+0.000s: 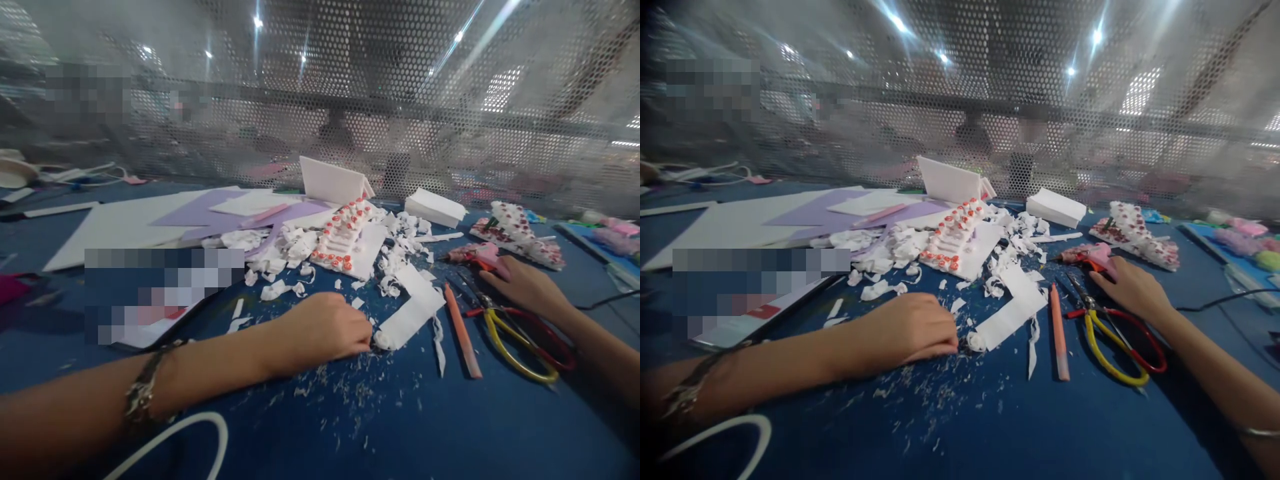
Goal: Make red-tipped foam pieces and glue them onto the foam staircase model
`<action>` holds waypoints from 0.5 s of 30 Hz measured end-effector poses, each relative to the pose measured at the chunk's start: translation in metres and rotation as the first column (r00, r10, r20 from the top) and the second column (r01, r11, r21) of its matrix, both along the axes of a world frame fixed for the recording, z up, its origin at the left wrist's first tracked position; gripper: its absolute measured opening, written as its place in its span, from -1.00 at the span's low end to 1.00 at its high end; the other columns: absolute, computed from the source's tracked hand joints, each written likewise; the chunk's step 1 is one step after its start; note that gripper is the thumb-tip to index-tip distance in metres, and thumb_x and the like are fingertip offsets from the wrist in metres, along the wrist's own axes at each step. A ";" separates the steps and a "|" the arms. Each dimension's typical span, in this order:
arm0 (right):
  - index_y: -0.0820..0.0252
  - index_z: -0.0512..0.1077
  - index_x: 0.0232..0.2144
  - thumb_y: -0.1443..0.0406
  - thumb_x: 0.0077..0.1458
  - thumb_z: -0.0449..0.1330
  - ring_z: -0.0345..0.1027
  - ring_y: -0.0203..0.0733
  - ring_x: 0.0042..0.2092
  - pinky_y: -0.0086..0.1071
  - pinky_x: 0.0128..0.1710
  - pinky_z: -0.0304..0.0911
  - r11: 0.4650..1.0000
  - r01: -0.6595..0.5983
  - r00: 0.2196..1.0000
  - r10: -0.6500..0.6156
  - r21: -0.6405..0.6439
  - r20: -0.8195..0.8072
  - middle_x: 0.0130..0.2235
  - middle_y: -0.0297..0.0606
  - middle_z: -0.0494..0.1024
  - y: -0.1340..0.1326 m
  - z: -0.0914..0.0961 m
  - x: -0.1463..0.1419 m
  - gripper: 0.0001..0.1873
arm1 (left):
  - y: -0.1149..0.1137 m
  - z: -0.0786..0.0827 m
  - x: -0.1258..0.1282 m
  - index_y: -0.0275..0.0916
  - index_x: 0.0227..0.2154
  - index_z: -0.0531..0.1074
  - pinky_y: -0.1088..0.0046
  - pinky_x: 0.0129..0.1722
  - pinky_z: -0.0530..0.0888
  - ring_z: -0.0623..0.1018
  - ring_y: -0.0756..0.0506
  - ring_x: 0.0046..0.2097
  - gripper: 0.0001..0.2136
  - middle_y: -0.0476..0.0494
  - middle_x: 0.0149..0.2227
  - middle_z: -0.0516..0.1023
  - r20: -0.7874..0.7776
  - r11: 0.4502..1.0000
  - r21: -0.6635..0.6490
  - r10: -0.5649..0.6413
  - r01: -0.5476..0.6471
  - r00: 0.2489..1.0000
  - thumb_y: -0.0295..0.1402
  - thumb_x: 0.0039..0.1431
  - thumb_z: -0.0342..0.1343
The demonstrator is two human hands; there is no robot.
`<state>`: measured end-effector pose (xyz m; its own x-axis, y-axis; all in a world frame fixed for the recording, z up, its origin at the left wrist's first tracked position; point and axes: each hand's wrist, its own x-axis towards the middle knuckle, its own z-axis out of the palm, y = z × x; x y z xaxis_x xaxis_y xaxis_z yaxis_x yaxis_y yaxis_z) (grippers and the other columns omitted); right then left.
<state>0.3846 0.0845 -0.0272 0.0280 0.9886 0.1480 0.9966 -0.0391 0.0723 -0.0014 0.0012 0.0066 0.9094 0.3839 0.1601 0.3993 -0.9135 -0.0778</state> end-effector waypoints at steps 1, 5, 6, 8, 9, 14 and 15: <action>0.17 0.20 -0.40 -0.15 0.02 -0.21 0.34 -0.08 -0.35 -0.31 -0.40 0.15 1.000 -0.008 1.000 0.008 0.012 0.012 -0.30 -0.13 0.43 -0.002 0.002 -0.001 -0.46 | -0.004 -0.003 0.001 -0.24 -0.45 0.36 0.48 -0.42 0.27 0.42 0.01 -0.48 -0.74 -0.01 -0.48 0.49 0.041 0.999 -0.027 -0.031 0.032 0.999 -0.31 0.26 -0.16; 0.27 0.24 -0.21 -0.06 0.07 -0.15 0.27 0.13 -0.10 -0.15 -0.17 0.15 0.990 -0.065 0.995 0.055 0.123 0.079 -0.16 0.06 0.37 -0.017 0.022 -0.015 -0.47 | -0.008 -0.011 -0.001 -0.23 -0.53 0.27 0.47 -0.51 0.24 0.31 0.00 -0.58 -0.63 0.00 -0.62 0.38 0.135 0.990 -0.133 -0.028 0.046 0.990 -0.25 0.29 -0.31; 0.31 0.22 -0.15 -0.04 0.09 -0.15 0.20 0.17 -0.02 -0.12 -0.09 0.11 0.983 -0.091 0.992 0.076 0.160 0.098 -0.10 0.12 0.33 -0.022 0.030 -0.021 -0.46 | -0.008 -0.012 -0.002 -0.22 -0.56 0.24 0.48 -0.52 0.23 0.28 0.00 -0.59 -0.61 0.00 -0.64 0.35 0.153 0.987 -0.152 -0.019 0.042 0.988 -0.23 0.29 -0.33; 0.34 0.20 -0.07 0.01 0.13 -0.17 0.13 0.19 0.04 -0.10 0.02 0.02 0.960 -0.162 0.983 0.136 0.227 0.127 -0.05 0.14 0.30 -0.033 0.045 -0.038 -0.46 | -0.008 -0.016 -0.004 -0.21 -0.61 0.16 0.48 -0.53 0.22 0.23 0.00 -0.61 -0.60 0.01 -0.67 0.30 0.187 0.982 -0.187 -0.006 0.042 0.982 -0.21 0.29 -0.37; 0.33 0.22 -0.08 0.04 0.14 -0.15 0.15 0.17 0.02 -0.09 0.02 0.04 0.932 -0.242 0.968 0.212 0.271 0.134 -0.06 0.13 0.31 -0.039 0.051 -0.049 -0.49 | -0.008 -0.018 -0.005 -0.21 -0.61 0.13 0.48 -0.52 0.22 0.22 0.00 -0.60 -0.60 0.01 -0.67 0.28 0.204 0.979 -0.203 0.006 0.036 0.979 -0.21 0.29 -0.39; 0.08 0.24 -0.03 0.23 0.16 -0.07 0.18 -0.10 0.07 -0.14 0.04 0.14 0.678 -0.732 0.676 0.735 0.072 -0.046 0.02 -0.18 0.34 -0.059 0.055 -0.107 -0.67 | -0.013 -0.022 -0.007 -0.20 -0.50 0.10 0.47 -0.48 0.25 0.26 -0.01 -0.54 -0.70 -0.01 -0.58 0.33 0.289 0.945 -0.327 0.074 0.026 0.954 -0.24 0.27 -0.41; 0.03 0.24 -0.01 0.26 0.17 -0.08 0.17 -0.14 0.08 -0.16 0.03 0.16 0.619 -0.785 0.619 0.782 -0.015 -0.077 0.06 -0.23 0.31 -0.062 0.053 -0.117 -0.67 | -0.014 -0.023 -0.008 -0.20 -0.48 0.09 0.47 -0.46 0.26 0.28 -0.01 -0.53 -0.71 -0.02 -0.56 0.33 0.303 0.932 -0.360 0.085 0.032 0.949 -0.24 0.27 -0.41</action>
<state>0.2678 0.0221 0.0262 -0.7533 0.6446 0.1303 0.6497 0.7602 -0.0043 -0.0091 -0.0124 -0.0161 0.8252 0.4915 0.2785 0.3746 -0.8451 0.3814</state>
